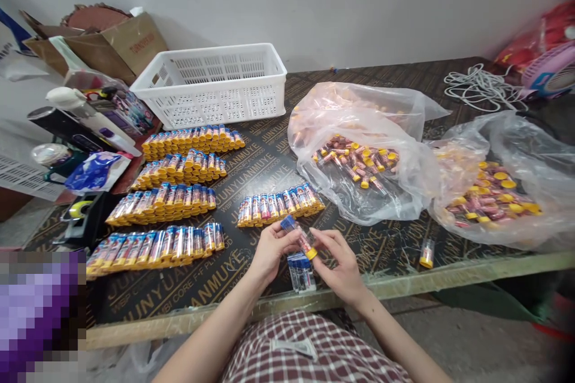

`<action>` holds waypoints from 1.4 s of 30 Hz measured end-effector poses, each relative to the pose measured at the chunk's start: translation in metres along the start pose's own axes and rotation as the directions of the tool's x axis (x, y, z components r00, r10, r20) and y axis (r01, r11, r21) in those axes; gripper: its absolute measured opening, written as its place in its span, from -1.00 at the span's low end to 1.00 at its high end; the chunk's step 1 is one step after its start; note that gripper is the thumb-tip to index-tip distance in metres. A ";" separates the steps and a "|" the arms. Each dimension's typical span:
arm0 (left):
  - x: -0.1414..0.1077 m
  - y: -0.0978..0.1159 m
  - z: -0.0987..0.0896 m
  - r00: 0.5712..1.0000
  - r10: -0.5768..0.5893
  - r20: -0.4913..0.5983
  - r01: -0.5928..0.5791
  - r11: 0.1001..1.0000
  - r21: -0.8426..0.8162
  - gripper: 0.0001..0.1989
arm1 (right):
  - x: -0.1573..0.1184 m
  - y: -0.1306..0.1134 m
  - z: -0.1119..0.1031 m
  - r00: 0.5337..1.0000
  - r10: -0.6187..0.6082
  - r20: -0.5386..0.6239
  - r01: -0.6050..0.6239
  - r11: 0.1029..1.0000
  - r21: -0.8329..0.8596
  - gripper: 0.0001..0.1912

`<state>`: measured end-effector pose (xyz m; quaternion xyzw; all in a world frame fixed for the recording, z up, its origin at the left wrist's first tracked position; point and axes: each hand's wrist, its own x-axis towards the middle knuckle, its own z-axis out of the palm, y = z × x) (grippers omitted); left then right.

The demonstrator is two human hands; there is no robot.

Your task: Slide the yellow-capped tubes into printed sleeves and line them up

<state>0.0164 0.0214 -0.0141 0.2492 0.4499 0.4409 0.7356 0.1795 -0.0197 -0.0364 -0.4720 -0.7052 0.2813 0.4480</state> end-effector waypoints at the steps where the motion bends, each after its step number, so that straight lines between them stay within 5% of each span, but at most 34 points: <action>1: -0.001 0.000 0.001 0.999 -0.024 0.036 0.023 0.999 0.025 -0.61 | 0.003 0.000 -0.001 1.000 -0.021 0.000 0.021 1.000 -0.020 -0.35; 5: -0.007 0.000 0.004 0.990 -0.074 0.122 0.060 0.991 0.121 -0.66 | 0.015 -0.001 -0.007 0.993 -0.071 0.091 0.073 0.997 -0.017 -0.16; 12: -0.009 -0.001 0.006 0.971 -0.143 0.193 0.113 0.981 0.159 -0.65 | 0.021 0.000 -0.012 0.951 -0.112 0.287 0.077 0.988 0.131 -0.10; 42: -0.010 -0.007 0.007 0.971 -0.148 0.188 0.122 0.982 0.143 -0.60 | 0.014 0.002 -0.006 0.976 -0.077 0.206 0.026 0.970 0.240 -0.08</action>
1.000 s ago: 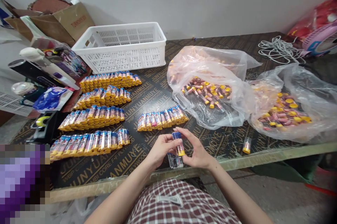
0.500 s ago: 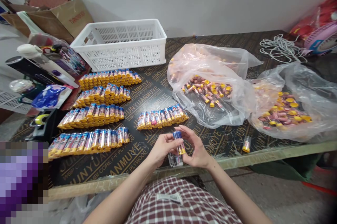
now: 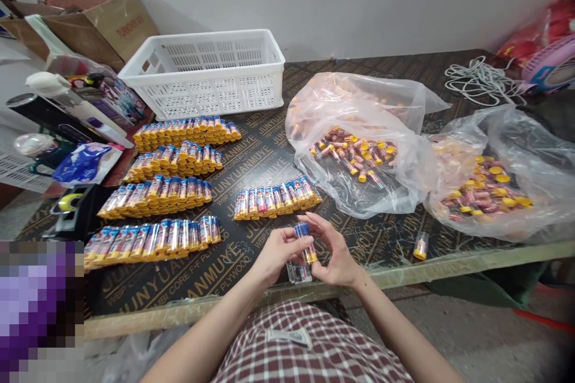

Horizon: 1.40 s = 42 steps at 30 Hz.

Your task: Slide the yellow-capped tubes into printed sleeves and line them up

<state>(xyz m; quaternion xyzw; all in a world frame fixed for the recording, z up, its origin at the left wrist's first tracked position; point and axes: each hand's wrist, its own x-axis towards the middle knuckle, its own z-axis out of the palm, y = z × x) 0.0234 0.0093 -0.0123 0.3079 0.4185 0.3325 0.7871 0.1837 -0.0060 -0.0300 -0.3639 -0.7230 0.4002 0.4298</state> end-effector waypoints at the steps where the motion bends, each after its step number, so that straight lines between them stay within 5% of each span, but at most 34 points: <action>1: 0.000 0.000 0.000 1.000 -0.001 -0.003 0.001 1.000 0.001 -0.61 | 0.000 0.000 0.000 1.000 0.000 -0.001 0.000 1.000 0.000 -0.08; 11: 0.008 0.012 0.000 0.998 0.057 -0.037 -0.055 0.996 0.066 -0.66 | 0.005 0.003 -0.009 1.000 0.023 0.016 -0.022 0.999 -0.036 -0.10; 15: 0.037 0.038 -0.013 0.969 0.229 -0.098 -0.194 0.941 0.278 -0.71 | 0.020 0.036 -0.027 0.979 0.132 -0.155 -0.137 0.990 -0.025 -0.15; 18: 0.063 0.056 -0.021 0.875 0.438 -0.205 -0.274 0.798 0.537 -0.66 | 0.035 0.072 -0.037 0.906 0.300 -0.299 -0.328 0.944 -0.047 -0.34; 21: 0.083 0.065 -0.023 0.782 0.581 -0.227 -0.206 0.584 0.785 -0.52 | 0.044 0.094 -0.039 0.893 0.316 -0.321 -0.367 0.924 -0.112 -0.39; 27: 0.093 0.062 -0.021 0.791 0.588 -0.169 -0.086 0.380 0.921 -0.57 | 0.044 0.082 -0.035 0.927 0.214 -0.310 -0.296 0.921 -0.251 -0.50; 32: 0.069 0.065 -0.018 0.758 0.640 -0.126 -0.068 0.269 0.961 -0.68 | 0.056 0.076 -0.071 0.875 0.119 -0.469 -0.382 0.764 -0.520 -0.63; 34: 0.052 0.059 -0.019 0.788 0.611 -0.076 -0.085 0.231 0.969 -0.71 | 0.062 0.086 -0.095 0.811 0.128 -0.570 -0.488 0.685 -0.541 -0.66; 38: 0.023 0.019 -0.029 0.933 0.357 0.039 -0.115 0.195 0.974 -0.76 | 0.068 0.115 -0.129 0.679 0.155 -0.717 -0.679 0.505 -0.534 -0.56; 42: 0.012 -0.027 -0.040 0.976 0.217 0.031 -0.065 0.154 0.986 -0.86 | 0.063 0.132 -0.138 0.645 0.190 -0.740 -0.738 0.405 -0.539 -0.54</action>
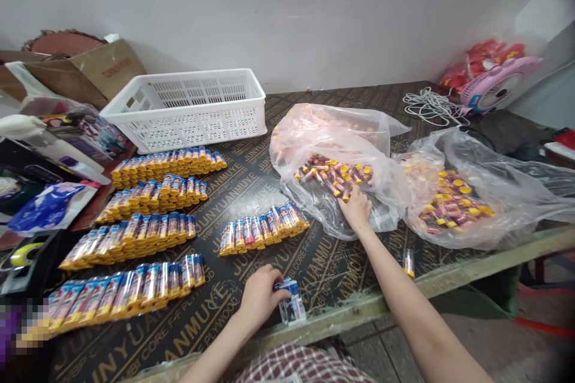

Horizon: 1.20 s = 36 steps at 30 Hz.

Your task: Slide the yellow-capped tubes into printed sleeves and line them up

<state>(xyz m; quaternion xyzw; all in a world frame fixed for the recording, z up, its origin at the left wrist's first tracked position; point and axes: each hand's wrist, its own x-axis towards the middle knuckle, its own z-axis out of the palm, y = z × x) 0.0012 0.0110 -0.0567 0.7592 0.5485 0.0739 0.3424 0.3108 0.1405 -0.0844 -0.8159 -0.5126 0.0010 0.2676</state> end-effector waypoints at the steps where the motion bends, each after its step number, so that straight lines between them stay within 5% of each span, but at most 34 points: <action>1: -0.002 -0.003 0.007 1.000 -0.010 -0.006 0.010 1.000 -0.011 -0.88 | 0.000 0.003 0.000 1.000 0.003 0.006 -0.003 1.000 -0.011 -0.57; 7: -0.003 -0.009 0.017 0.999 -0.029 -0.038 0.026 0.997 -0.076 -0.91 | -0.014 0.017 -0.016 1.000 0.005 0.003 -0.005 0.999 0.039 -0.60; 13: -0.003 -0.010 0.015 0.999 -0.016 -0.043 0.014 0.998 -0.056 -0.89 | -0.045 0.030 -0.034 0.998 -0.064 -0.006 0.063 0.951 0.302 -0.68; 22: -0.007 -0.007 0.013 0.992 0.099 -0.072 -0.093 0.992 0.083 -0.88 | -0.090 -0.001 -0.052 0.986 -0.134 0.102 0.042 0.783 0.620 -0.67; 36: -0.013 -0.008 0.019 0.984 0.170 -0.058 -0.163 0.981 0.108 -0.79 | -0.121 -0.004 -0.042 0.943 -0.127 0.307 -0.165 0.620 0.767 -0.61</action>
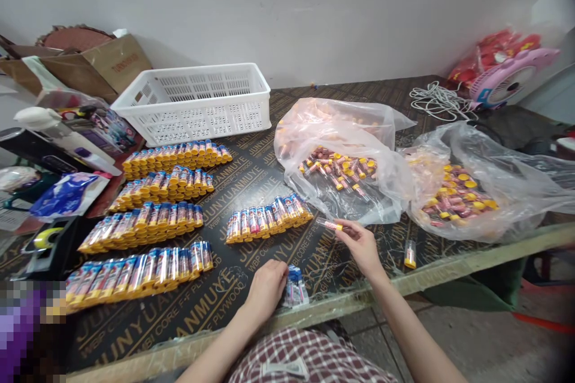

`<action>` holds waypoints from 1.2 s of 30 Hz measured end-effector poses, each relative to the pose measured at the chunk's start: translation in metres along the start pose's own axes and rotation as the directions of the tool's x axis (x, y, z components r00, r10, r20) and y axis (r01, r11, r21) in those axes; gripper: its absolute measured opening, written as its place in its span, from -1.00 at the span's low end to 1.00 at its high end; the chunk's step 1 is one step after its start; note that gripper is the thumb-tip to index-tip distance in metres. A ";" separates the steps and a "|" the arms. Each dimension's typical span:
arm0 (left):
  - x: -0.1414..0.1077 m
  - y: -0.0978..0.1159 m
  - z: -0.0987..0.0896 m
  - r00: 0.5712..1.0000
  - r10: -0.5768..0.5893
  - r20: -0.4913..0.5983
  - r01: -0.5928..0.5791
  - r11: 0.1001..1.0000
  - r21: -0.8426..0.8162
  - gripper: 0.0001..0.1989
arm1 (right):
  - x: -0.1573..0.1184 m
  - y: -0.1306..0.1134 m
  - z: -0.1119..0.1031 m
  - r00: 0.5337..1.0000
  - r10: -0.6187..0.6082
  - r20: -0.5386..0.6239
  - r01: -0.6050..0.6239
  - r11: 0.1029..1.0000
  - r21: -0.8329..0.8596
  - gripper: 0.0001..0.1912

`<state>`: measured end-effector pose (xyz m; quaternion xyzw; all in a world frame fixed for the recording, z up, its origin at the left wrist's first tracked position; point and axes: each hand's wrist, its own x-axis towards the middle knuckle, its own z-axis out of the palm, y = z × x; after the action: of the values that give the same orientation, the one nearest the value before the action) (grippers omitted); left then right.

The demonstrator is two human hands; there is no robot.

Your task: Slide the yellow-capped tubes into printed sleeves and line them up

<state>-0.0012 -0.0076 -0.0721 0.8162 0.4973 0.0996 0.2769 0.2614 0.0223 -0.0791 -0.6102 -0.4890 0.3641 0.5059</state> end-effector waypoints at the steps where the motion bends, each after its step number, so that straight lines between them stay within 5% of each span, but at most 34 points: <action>1: 0.000 0.000 0.000 1.000 0.007 -0.004 -0.007 1.000 0.004 -0.79 | -0.001 -0.001 0.000 1.000 0.008 0.001 -0.008 1.000 0.011 -0.60; 15: 0.001 -0.001 -0.003 0.984 -0.180 -0.018 0.171 0.957 -0.233 -0.88 | -0.010 -0.027 0.016 0.997 0.050 0.063 -0.056 0.994 0.097 -0.67; 22: -0.005 0.001 -0.004 0.987 -0.154 -0.055 0.142 0.975 -0.172 -0.92 | -0.015 -0.029 0.019 0.994 0.064 0.084 -0.073 0.992 0.100 -0.67; 25: -0.005 0.004 -0.007 0.983 -0.133 -0.125 0.091 0.950 -0.298 -0.92 | -0.016 -0.032 0.021 0.996 0.047 0.079 -0.053 0.996 0.076 -0.66; 28: 0.000 0.006 -0.015 0.958 -0.265 -0.111 0.147 0.784 -0.603 -0.89 | -0.020 -0.041 0.025 0.998 0.010 0.064 -0.016 0.997 0.080 -0.68; 31: 0.010 0.007 -0.029 0.904 -0.425 -0.036 0.176 0.448 -0.876 -0.79 | -0.028 -0.052 0.029 0.997 -0.014 0.071 0.006 0.994 0.106 -0.71; 33: 0.016 0.009 -0.039 0.876 -0.483 -0.001 0.136 0.248 -0.959 -0.65 | -0.034 -0.060 0.033 0.996 -0.028 0.090 0.017 0.992 0.121 -0.72; 36: 0.023 0.012 -0.052 0.848 -0.528 0.033 0.080 0.065 -0.995 -0.53 | -0.044 -0.069 0.039 0.992 -0.069 0.110 0.053 0.989 0.138 -0.75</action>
<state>-0.0038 0.0267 -0.0254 0.2750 0.5108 0.4751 0.6616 0.1973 -0.0088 -0.0227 -0.5375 -0.5100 0.4149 0.5281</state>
